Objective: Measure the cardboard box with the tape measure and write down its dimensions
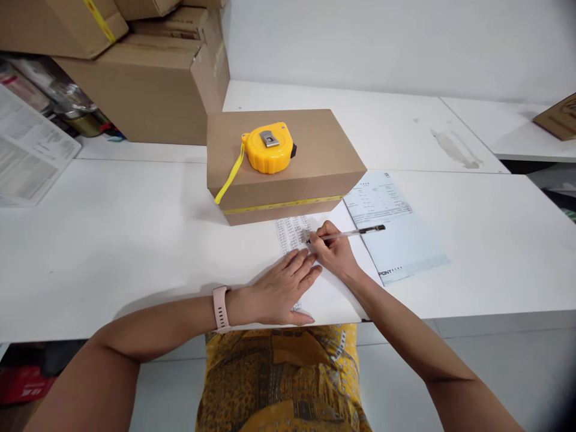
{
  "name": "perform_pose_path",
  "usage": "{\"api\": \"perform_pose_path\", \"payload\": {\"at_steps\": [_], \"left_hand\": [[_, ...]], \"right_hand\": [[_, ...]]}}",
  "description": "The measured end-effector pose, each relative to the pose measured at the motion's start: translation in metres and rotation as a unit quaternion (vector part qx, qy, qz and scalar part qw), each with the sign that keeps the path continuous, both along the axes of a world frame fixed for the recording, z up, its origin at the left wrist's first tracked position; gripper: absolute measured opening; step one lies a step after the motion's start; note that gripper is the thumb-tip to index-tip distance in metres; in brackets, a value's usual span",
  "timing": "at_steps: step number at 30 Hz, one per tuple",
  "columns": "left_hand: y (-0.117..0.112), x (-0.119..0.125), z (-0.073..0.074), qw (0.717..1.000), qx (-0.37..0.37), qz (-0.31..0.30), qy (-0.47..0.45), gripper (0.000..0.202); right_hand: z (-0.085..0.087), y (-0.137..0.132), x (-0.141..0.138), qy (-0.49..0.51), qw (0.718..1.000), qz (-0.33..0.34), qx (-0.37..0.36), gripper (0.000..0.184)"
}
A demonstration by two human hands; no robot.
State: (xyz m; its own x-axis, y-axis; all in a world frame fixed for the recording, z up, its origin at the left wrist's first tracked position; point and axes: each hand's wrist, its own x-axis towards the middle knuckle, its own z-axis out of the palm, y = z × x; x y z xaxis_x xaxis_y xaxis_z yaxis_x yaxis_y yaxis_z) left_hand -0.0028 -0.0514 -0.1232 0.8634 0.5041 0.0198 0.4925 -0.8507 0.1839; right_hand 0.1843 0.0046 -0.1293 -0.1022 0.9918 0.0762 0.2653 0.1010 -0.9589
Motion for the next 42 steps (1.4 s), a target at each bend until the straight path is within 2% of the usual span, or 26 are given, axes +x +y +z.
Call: {"api": "perform_pose_path", "payload": {"at_steps": [42], "left_hand": [[0.0005,0.0002,0.0003,1.0,0.021,-0.005,0.006,0.098]], "right_hand": [[0.0008,0.002,0.0006,0.001,1.0,-0.016,0.004,0.025]]}}
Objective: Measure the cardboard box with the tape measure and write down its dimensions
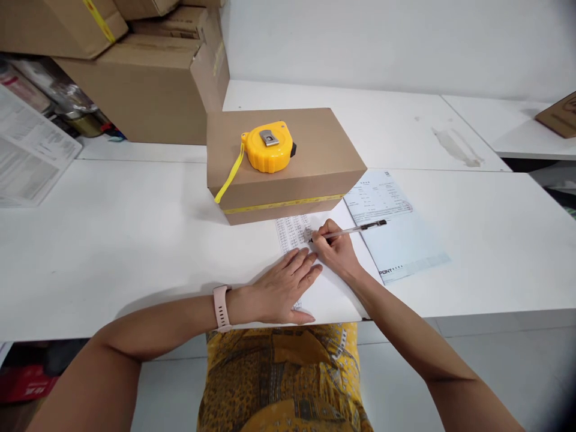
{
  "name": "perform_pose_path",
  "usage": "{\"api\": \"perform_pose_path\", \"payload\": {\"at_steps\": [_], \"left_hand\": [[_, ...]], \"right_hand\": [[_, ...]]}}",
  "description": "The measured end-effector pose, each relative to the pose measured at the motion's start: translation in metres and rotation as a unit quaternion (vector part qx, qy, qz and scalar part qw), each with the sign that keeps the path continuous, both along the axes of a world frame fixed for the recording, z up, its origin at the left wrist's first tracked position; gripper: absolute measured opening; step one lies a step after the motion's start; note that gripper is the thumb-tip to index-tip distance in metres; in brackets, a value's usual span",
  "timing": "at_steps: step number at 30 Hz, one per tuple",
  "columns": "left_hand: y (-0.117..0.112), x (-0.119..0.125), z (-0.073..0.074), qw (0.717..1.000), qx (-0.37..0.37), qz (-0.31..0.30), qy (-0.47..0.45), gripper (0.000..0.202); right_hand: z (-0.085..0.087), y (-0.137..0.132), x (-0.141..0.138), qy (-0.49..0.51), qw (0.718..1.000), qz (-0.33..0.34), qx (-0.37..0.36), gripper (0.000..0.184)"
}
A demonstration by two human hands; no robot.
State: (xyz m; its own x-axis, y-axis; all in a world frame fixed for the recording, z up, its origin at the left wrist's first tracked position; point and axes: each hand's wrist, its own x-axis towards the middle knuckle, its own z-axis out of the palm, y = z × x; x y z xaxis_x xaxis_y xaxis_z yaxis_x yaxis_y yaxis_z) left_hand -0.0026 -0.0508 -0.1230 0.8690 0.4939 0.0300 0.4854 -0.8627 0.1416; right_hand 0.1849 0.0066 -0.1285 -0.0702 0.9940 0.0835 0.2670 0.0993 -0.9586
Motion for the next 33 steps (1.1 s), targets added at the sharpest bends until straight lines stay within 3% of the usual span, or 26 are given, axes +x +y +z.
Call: {"api": "perform_pose_path", "payload": {"at_steps": [33], "left_hand": [[-0.0004,0.0,0.0015,1.0,0.008,-0.003,0.007,0.098]], "right_hand": [[0.0006,0.0001,0.0006,-0.011,1.0,-0.005,0.007,0.025]]}}
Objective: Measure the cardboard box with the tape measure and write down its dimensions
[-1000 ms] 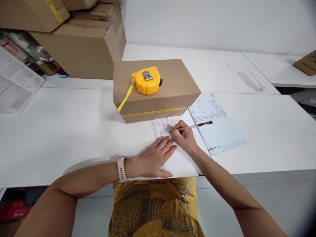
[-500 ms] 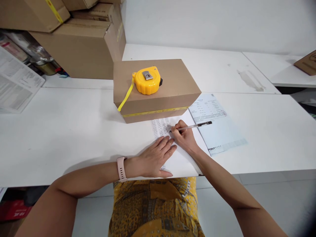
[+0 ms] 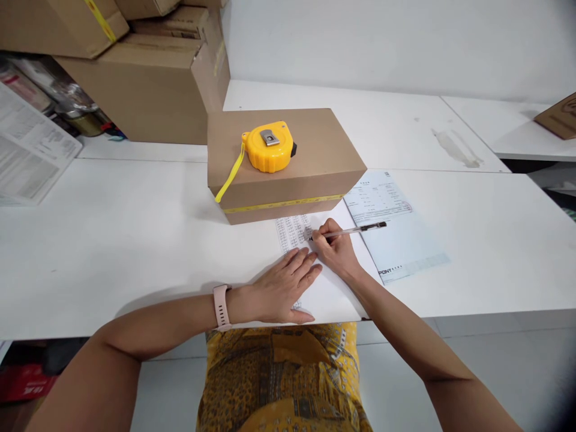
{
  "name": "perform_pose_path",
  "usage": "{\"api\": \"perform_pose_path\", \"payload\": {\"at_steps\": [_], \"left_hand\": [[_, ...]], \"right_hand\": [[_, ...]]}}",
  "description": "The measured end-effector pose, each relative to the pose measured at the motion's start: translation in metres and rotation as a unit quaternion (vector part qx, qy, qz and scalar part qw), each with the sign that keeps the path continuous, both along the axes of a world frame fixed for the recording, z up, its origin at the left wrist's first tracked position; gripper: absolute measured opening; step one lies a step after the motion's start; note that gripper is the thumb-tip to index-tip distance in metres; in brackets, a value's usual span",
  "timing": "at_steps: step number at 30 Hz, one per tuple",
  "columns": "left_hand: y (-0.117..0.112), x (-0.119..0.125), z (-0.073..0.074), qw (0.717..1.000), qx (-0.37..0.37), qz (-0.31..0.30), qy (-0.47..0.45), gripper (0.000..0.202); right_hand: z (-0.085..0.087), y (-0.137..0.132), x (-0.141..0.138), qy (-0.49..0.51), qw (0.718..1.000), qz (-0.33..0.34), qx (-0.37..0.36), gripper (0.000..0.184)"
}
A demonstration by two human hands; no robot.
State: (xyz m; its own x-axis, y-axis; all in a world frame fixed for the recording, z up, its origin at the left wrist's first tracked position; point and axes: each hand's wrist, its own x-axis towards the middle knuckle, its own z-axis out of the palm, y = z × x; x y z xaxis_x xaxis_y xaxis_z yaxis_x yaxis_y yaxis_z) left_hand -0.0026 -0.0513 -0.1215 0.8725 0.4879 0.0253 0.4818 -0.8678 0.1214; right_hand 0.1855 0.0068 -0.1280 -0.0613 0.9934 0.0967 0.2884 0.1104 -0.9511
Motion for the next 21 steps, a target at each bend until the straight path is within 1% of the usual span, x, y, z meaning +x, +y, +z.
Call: {"api": "perform_pose_path", "payload": {"at_steps": [12,17,21], "left_hand": [[0.0003,0.0,-0.0008,1.0,-0.004,0.001,-0.004,0.098],[0.0001,-0.0007,0.0008,1.0,-0.012,0.002,-0.001,0.098],[0.0,-0.0006,0.0013,1.0,-0.013,0.0,-0.001,0.097]], "right_hand": [[-0.0013,0.0001,0.0003,0.013,1.0,0.01,-0.013,0.026],[0.0002,-0.0004,-0.0001,0.005,1.0,-0.009,-0.016,0.025],[0.0008,-0.0004,0.0004,0.001,1.0,-0.008,-0.01,0.024]]}}
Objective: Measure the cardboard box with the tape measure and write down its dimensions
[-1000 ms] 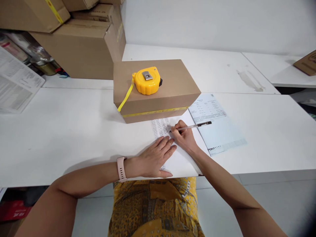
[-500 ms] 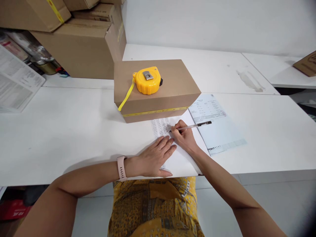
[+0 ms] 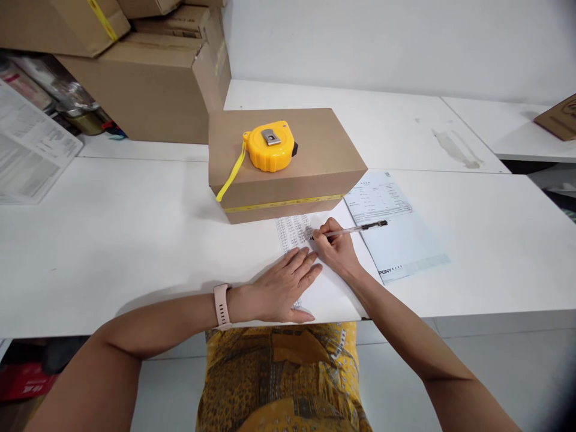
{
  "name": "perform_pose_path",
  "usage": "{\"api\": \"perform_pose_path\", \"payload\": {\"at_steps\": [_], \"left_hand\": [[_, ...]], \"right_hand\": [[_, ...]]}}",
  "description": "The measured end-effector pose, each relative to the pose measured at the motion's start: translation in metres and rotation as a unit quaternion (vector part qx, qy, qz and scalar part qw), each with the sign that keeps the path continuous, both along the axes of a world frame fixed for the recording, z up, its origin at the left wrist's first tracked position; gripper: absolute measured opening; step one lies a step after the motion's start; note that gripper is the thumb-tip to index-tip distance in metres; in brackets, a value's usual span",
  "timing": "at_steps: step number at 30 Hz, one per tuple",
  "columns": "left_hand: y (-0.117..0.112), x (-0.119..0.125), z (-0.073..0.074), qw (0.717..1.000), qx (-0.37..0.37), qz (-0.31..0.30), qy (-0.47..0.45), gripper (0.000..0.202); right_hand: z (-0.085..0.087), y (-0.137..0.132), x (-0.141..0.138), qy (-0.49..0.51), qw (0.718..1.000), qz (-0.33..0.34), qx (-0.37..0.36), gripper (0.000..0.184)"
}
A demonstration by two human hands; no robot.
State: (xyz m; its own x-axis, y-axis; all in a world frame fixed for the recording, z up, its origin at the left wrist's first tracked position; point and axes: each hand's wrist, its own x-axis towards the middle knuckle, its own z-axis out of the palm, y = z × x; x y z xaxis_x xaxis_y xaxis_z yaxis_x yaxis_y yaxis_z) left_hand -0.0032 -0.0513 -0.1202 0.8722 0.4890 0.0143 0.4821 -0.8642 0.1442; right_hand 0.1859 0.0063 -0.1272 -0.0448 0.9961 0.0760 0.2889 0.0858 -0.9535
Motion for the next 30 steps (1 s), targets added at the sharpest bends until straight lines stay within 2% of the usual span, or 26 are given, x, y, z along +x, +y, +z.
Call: {"api": "perform_pose_path", "payload": {"at_steps": [30], "left_hand": [[-0.0008,-0.0003,-0.0015,1.0,0.005,0.002,-0.008,0.097]], "right_hand": [[0.0013,0.0013,0.0014,-0.007,1.0,-0.009,-0.003,0.023]]}}
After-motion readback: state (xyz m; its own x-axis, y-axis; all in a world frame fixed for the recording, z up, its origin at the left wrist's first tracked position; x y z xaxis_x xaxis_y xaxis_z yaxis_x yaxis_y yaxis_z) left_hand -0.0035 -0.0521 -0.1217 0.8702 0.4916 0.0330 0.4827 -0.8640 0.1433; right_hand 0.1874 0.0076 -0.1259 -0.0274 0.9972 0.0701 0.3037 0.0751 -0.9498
